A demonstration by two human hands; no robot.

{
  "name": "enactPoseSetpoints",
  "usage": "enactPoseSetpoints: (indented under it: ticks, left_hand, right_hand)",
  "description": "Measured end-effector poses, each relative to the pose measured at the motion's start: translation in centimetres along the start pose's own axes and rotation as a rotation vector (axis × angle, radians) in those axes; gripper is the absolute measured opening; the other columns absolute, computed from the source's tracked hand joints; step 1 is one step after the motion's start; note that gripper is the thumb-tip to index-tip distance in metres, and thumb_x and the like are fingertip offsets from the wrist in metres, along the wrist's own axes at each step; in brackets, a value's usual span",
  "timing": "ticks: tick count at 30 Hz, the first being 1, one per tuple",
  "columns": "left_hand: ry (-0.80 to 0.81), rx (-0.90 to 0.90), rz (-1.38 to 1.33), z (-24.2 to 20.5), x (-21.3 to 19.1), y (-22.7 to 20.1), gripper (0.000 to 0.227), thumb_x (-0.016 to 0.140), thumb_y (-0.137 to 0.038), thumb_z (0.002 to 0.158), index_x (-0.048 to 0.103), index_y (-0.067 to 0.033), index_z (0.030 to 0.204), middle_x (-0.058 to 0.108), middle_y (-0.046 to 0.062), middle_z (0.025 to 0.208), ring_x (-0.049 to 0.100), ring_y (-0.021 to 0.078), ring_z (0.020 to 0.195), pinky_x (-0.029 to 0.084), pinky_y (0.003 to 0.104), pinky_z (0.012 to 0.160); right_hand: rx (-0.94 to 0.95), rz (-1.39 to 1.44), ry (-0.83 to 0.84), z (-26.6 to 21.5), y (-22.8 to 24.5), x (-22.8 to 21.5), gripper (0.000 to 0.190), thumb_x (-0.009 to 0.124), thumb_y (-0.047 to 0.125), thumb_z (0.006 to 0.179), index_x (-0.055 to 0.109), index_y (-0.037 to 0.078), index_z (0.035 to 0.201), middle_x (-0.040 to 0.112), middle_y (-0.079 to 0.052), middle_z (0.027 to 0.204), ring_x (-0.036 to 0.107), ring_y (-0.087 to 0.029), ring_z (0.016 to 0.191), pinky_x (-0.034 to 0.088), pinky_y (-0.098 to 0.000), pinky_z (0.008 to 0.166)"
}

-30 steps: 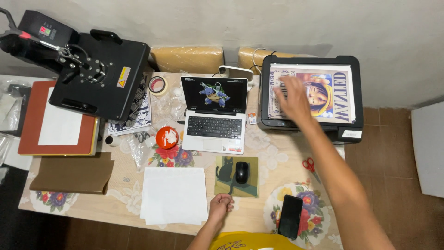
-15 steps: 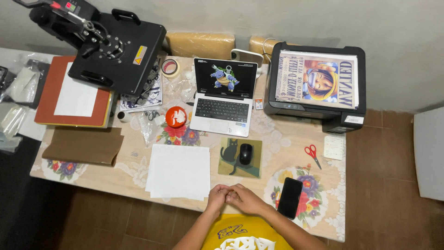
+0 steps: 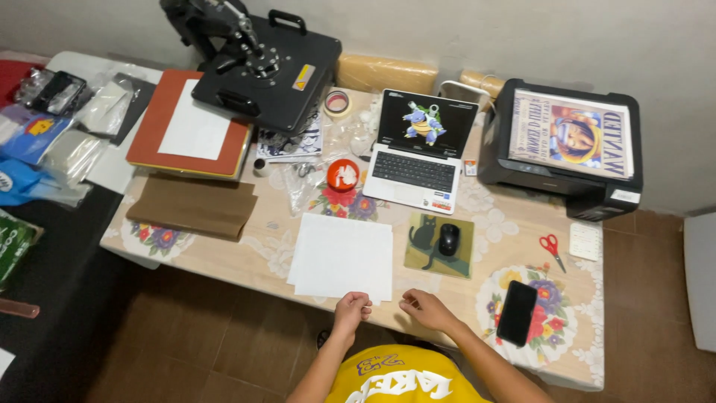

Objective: The person positions a printed design onto a sheet of paper and then places the arrangement into a heat press machine.

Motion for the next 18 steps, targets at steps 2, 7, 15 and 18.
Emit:
enactPoseSetpoints:
  ticks: [2, 7, 15, 18]
  left_hand:
    - [-0.016, 0.027, -0.016, 1.4, -4.4, 0.1, 0.005, 0.07, -0.006, 0.102, 0.075, -0.0052, 0.102, 0.078, 0.013, 0.094, 0.065, 0.0155, 0.071, 0.05, 0.026, 0.061]
    - [-0.052, 0.041, -0.032, 1.8, -15.9, 0.1, 0.007, 0.073, -0.012, 0.106, 0.076, -0.0055, 0.106, 0.08, 0.011, 0.093, 0.069, 0.0156, 0.073, 0.055, 0.028, 0.065]
    - [-0.148, 0.034, -0.237, 4.0, -26.9, 2.5, 0.005, 0.073, -0.007, 0.104, 0.075, -0.0036, 0.107, 0.079, 0.015, 0.09, 0.068, 0.0166, 0.067, 0.051, 0.027, 0.057]
    - [-0.181, 0.033, -0.267, 4.6, -28.9, 2.2, 0.009, 0.073, -0.007, 0.103, 0.076, -0.0025, 0.11, 0.08, 0.017, 0.093, 0.068, 0.0173, 0.068, 0.052, 0.028, 0.057]
  right_hand:
    - [0.009, -0.032, 0.004, 1.1, 1.8, 3.0, 0.042, 0.067, 0.054, 0.108, 0.076, 0.017, 0.126, 0.084, -0.004, 0.125, 0.078, -0.022, 0.111, 0.058, -0.0372, 0.096]
    - [0.043, -0.026, 0.017, 3.3, 7.3, 12.1, 0.043, 0.069, 0.055, 0.107, 0.077, 0.018, 0.126, 0.083, -0.003, 0.125, 0.078, -0.021, 0.11, 0.059, -0.0381, 0.097]
    - [0.11, -0.031, -0.009, 5.0, 15.2, 17.2, 0.033, 0.073, 0.045, 0.106, 0.081, 0.02, 0.126, 0.088, -0.003, 0.121, 0.08, -0.02, 0.108, 0.06, -0.0383, 0.096]
    - [0.225, 0.006, -0.329, 8.4, 11.0, 12.5, 0.042, 0.069, 0.047, 0.109, 0.08, 0.014, 0.132, 0.086, -0.007, 0.126, 0.078, -0.025, 0.114, 0.06, -0.0405, 0.103]
Point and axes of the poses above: each hand's wrist, its own z-axis towards the middle knuckle, its own x-axis out of the palm, y = z × x, the point moved 2 cm from there along z, towards the middle knuckle
